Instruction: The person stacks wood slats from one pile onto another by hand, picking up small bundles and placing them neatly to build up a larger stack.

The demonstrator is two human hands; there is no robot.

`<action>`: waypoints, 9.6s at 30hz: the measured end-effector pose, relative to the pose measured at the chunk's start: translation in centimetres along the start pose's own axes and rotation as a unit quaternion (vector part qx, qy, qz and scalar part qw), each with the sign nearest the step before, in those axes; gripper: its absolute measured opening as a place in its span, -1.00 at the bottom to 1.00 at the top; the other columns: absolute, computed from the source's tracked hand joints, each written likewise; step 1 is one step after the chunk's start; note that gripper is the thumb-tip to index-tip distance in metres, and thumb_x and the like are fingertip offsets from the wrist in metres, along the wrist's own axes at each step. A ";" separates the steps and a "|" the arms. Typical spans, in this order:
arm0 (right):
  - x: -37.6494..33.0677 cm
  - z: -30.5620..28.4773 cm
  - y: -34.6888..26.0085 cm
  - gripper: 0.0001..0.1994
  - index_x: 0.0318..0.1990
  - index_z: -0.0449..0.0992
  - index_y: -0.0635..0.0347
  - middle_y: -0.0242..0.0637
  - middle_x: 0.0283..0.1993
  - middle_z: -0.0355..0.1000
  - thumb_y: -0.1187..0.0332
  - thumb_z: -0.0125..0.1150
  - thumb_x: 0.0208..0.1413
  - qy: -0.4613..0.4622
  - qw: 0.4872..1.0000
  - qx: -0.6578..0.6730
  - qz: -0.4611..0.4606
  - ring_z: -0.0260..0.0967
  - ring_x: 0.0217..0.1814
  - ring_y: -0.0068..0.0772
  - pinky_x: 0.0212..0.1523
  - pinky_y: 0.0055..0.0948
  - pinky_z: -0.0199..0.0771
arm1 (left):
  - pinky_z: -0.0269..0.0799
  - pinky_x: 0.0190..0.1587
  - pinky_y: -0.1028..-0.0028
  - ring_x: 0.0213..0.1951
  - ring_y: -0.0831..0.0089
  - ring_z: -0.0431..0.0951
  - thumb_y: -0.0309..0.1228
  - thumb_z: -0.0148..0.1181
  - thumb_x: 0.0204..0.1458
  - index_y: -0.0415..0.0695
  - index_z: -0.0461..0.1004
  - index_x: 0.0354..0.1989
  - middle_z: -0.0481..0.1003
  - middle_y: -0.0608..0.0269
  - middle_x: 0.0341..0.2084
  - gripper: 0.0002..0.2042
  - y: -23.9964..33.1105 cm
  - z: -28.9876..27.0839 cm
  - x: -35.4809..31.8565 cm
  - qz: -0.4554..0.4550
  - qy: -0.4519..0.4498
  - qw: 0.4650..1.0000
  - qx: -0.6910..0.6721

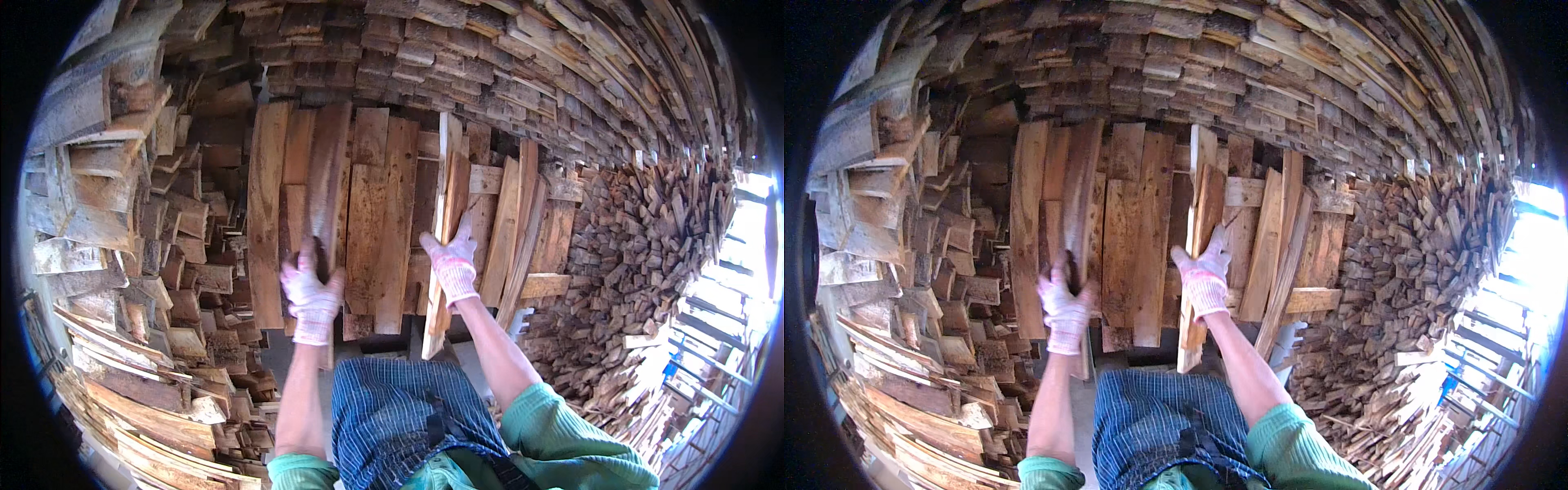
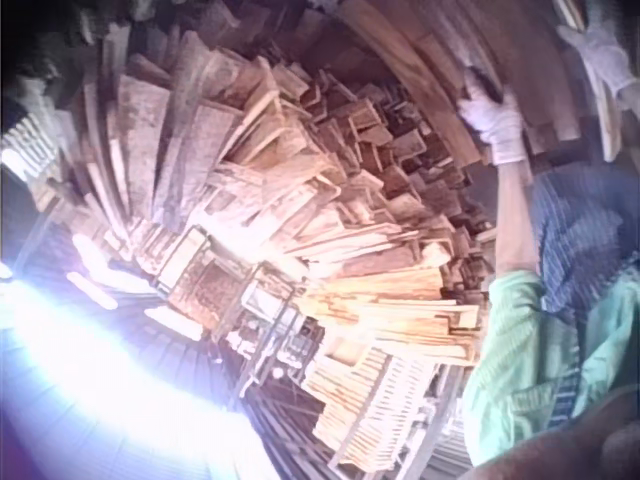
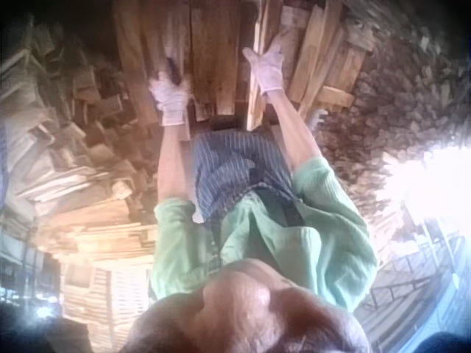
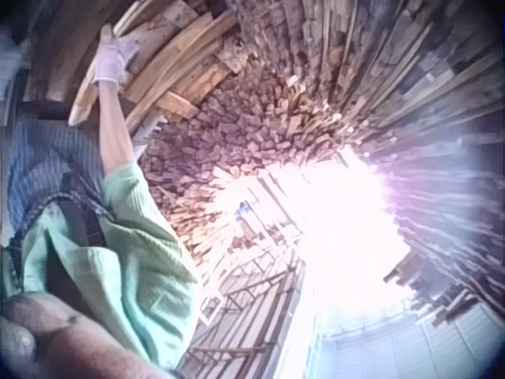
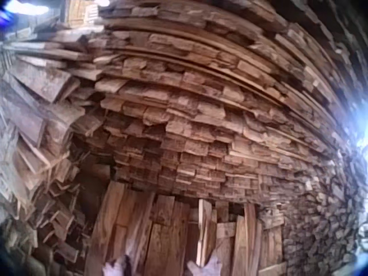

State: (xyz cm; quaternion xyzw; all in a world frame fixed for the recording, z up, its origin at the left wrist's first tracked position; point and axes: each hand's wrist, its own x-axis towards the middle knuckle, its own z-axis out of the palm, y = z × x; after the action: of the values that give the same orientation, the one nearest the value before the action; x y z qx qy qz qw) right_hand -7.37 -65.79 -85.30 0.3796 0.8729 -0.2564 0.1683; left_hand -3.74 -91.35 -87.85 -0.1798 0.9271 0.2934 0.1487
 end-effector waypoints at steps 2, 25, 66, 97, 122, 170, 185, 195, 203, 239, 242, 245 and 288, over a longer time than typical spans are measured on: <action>1.0 0.6 -0.3 0.10 0.55 -0.21 0.06 0.62 0.39 -0.04 -0.07 0.41 0.01 0.017 1.000 -0.007 -0.016 0.09 0.40 0.55 0.39 0.06 0.21 | 0.23 0.28 -0.04 0.25 -0.22 0.23 -0.17 0.47 -0.11 0.29 0.12 0.44 0.20 -0.27 0.24 -0.12 -1.3 -1.6 1.6 -0.009 0.003 0.997 0.076; 0.5 9.0 -2.6 -0.35 0.50 0.06 -0.31 0.38 0.14 0.25 -0.06 0.06 0.30 -0.070 0.982 -0.131 -0.117 0.32 0.12 0.46 0.16 0.14 0.37 | 0.17 0.27 -0.18 0.21 -0.32 0.25 0.08 0.35 -0.03 0.16 0.04 0.46 0.23 -0.32 0.20 -0.11 2.5 1.3 7.0 0.049 -0.086 0.980 0.174; 8.9 9.0 8.7 -0.35 0.58 -0.21 -0.02 -0.17 0.51 0.06 0.30 -0.07 0.46 -0.142 0.889 0.434 -0.047 0.11 0.49 -0.45 0.48 -0.52 0.03 | 0.13 0.34 0.28 0.40 -0.02 0.21 0.11 -0.15 0.32 -0.04 0.06 0.50 0.27 -0.08 0.36 -0.32 -2.9 -0.2 30.2 -0.011 -0.041 0.990 -0.135; 12.5 -9.0 25.7 0.19 0.56 -0.50 -0.15 0.43 0.54 -0.25 -0.08 0.39 0.04 -0.040 0.996 0.016 0.082 -0.21 0.59 0.34 0.52 -0.08 -0.04 | 0.01 0.35 -0.23 0.34 -0.19 0.16 -0.07 0.12 0.20 0.11 0.22 0.39 0.20 -0.15 0.31 -0.42 9.8 11.8 5.6 0.424 0.054 0.872 0.240; 14.1 -11.1 19.4 0.17 0.55 -0.28 0.17 0.23 0.54 -0.09 0.10 0.50 -0.05 -0.085 0.977 0.149 -0.126 -0.15 0.59 0.17 0.56 -0.15 -0.10 | -0.09 0.39 -0.24 0.41 -0.24 0.06 -0.03 0.10 0.15 0.08 0.19 0.42 0.10 -0.16 0.41 -0.35 8.4 12.4 5.1 0.386 0.046 0.883 0.263; 0.5 -3.0 -26.1 -0.23 0.44 0.14 0.28 0.19 0.49 0.07 -0.05 0.14 0.22 -0.180 0.904 -0.113 -0.371 0.01 0.54 0.20 0.51 -0.11 0.02 | 0.30 0.28 0.04 0.27 -0.21 0.29 -0.27 0.34 0.03 0.00 0.19 0.38 0.27 -0.26 0.23 -0.29 -4.3 -11.2 4.8 0.123 0.107 0.981 -0.108; -15.1 -0.7 -44.6 -0.43 0.35 0.27 0.23 -0.13 0.29 0.38 0.08 0.13 0.33 -0.338 0.805 0.271 -0.405 0.28 0.30 -0.19 0.30 -0.32 0.29 | 0.46 0.13 -0.01 0.19 0.17 0.44 0.34 0.21 0.02 -0.05 0.24 0.36 0.45 0.10 0.18 -0.13 -2.9 -37.2 17.9 -0.050 -0.079 0.735 -0.672; -20.9 -5.7 -38.8 -0.20 0.35 0.23 0.38 0.13 0.34 0.30 -0.17 0.14 0.22 -0.342 0.745 -0.034 -0.571 0.26 0.40 -0.08 0.38 -0.26 0.23 | 0.37 0.30 0.06 0.21 0.16 0.43 0.26 0.37 -0.08 -0.13 0.26 0.35 0.41 0.11 0.23 -0.07 -3.3 -36.3 8.4 0.004 -0.012 0.597 -0.802; -21.6 -1.7 -51.0 -0.13 0.40 0.19 0.28 0.14 0.29 0.37 -0.24 0.21 0.16 -0.242 0.801 0.035 -0.546 0.32 0.36 -0.07 0.36 -0.30 0.26 | 0.51 0.19 0.16 0.06 0.33 0.56 -0.11 0.43 0.06 -0.16 0.38 0.22 0.54 0.20 0.04 -0.38 -8.4 -33.4 9.1 0.031 -0.059 0.558 -0.827; -10.4 -1.4 11.3 -0.30 0.32 0.22 0.30 0.20 0.26 0.24 0.15 0.34 0.10 -0.130 0.956 0.061 -0.257 0.23 0.32 0.28 0.32 -0.09 0.32 | 0.47 0.11 0.37 -0.01 0.35 0.54 -0.23 0.41 0.05 -0.11 0.12 0.45 0.52 0.19 0.05 -0.19 3.8 2.9 -10.6 -0.204 -0.232 0.819 -0.484; -7.9 1.7 14.3 -0.29 0.35 0.20 0.33 0.21 0.31 0.24 0.06 0.24 0.18 -0.071 0.979 0.135 -0.137 0.16 0.41 0.23 0.40 -0.13 0.20 | 0.50 -0.01 0.33 -0.07 0.33 0.55 -0.31 0.43 0.00 -0.07 0.19 0.41 0.54 0.17 0.00 -0.23 7.0 5.3 -8.0 -0.209 -0.178 0.817 -0.507; -6.4 -1.2 19.0 -0.39 0.27 0.32 0.27 -0.12 0.09 0.46 0.09 0.29 0.19 -0.087 0.955 0.284 -0.028 0.39 0.10 -0.24 0.14 -0.34 0.39 | 0.51 -0.03 0.32 -0.11 0.32 0.55 -0.39 0.44 -0.02 -0.03 0.18 0.42 0.55 0.18 -0.02 -0.21 5.1 6.2 -7.4 -0.265 -0.109 0.827 -0.484; 14.2 0.0 15.3 -0.19 0.38 0.07 0.49 0.32 0.38 0.19 -0.03 0.19 0.25 -0.077 0.986 0.146 -0.002 0.16 0.44 0.20 0.39 -0.20 0.18 | 0.30 0.23 -0.06 0.23 -0.30 0.24 -0.06 0.45 -0.05 0.22 -0.24 0.55 0.16 -0.39 0.23 0.08 4.5 5.4 0.9 -0.131 0.000 0.970 0.203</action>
State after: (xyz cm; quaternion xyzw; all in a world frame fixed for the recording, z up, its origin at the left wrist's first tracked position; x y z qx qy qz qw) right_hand -5.20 -48.71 -97.08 0.3778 0.8113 -0.4094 0.1774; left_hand -5.55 -84.89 -90.20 -0.2653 0.9357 0.0772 0.2194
